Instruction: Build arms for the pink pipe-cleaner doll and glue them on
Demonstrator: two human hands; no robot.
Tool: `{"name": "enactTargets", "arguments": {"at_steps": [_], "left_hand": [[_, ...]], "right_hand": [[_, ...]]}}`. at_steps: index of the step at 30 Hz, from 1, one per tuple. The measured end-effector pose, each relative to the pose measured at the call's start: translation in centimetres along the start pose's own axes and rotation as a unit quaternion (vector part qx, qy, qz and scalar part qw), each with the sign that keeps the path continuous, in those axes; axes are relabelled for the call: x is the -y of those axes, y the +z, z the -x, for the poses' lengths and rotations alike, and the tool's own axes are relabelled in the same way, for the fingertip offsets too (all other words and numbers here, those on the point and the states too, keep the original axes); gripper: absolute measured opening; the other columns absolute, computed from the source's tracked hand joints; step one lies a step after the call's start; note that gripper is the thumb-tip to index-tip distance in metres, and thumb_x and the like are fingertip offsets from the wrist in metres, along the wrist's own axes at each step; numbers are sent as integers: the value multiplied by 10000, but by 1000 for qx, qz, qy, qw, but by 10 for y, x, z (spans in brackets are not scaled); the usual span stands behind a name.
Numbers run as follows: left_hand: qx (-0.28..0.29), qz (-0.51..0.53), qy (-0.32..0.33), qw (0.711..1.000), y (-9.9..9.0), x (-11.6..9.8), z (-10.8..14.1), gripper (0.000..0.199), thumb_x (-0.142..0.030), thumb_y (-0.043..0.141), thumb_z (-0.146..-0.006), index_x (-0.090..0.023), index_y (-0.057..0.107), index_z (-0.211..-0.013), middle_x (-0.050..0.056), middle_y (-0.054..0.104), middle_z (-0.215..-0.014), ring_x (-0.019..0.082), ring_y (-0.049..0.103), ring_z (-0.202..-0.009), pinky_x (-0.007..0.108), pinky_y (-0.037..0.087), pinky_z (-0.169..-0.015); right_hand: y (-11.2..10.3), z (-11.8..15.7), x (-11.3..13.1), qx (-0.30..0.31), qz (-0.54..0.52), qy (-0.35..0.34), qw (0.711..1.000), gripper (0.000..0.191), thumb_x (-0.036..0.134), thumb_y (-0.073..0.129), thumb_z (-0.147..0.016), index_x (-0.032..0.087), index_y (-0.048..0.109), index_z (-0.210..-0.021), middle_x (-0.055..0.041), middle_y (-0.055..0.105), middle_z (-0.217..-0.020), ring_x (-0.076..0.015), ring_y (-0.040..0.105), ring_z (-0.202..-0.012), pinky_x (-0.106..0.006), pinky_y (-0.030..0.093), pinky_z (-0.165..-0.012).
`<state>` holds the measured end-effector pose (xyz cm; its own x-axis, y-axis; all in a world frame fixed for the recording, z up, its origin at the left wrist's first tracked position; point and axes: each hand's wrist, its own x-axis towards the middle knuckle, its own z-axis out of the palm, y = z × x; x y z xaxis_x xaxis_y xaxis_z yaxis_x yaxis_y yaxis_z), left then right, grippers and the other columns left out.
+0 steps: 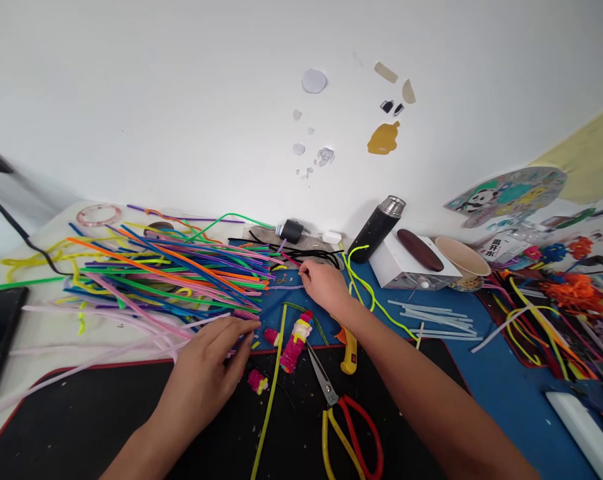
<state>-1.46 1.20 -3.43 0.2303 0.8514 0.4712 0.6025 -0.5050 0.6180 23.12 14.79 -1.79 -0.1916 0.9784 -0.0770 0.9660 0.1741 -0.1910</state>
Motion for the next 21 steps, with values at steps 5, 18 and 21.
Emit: {"name": "enactTargets", "arguments": {"at_steps": [5, 18, 21], "left_hand": [[3, -8, -10, 1000, -4, -4, -1, 181, -189, 557, -1035, -222, 691, -1152, 64, 762, -1032, 219, 728, -952, 335, 553, -885], [200, 22, -2, 980, -18, -10, -7, 106, -156, 616, -999, -222, 695, -979, 34, 728, -958, 219, 662, -919, 330, 487, -826], [267, 3, 7, 964, -20, -12, -8, 88, -149, 655, -977, -220, 689, -936, 32, 708, -937, 228, 627, -915, 339, 456, -806]], "right_hand": [[0, 9, 5, -29, -54, -3, 998, 172, 214, 599, -968, 215, 742, -1065, -51, 772, -848, -243, 703, -838, -300, 426, -717], [3, 97, 22, -27, -387, 4, 922, 188, 395, 616, -933, 218, 671, -903, 75, 462, -563, -140, 419, -518, -267, 312, -536], [7, 126, 30, -4, -453, 26, 891, 195, 405, 634, -923, 214, 660, -892, 71, 471, -576, -132, 426, -517, -258, 319, -524]]}}
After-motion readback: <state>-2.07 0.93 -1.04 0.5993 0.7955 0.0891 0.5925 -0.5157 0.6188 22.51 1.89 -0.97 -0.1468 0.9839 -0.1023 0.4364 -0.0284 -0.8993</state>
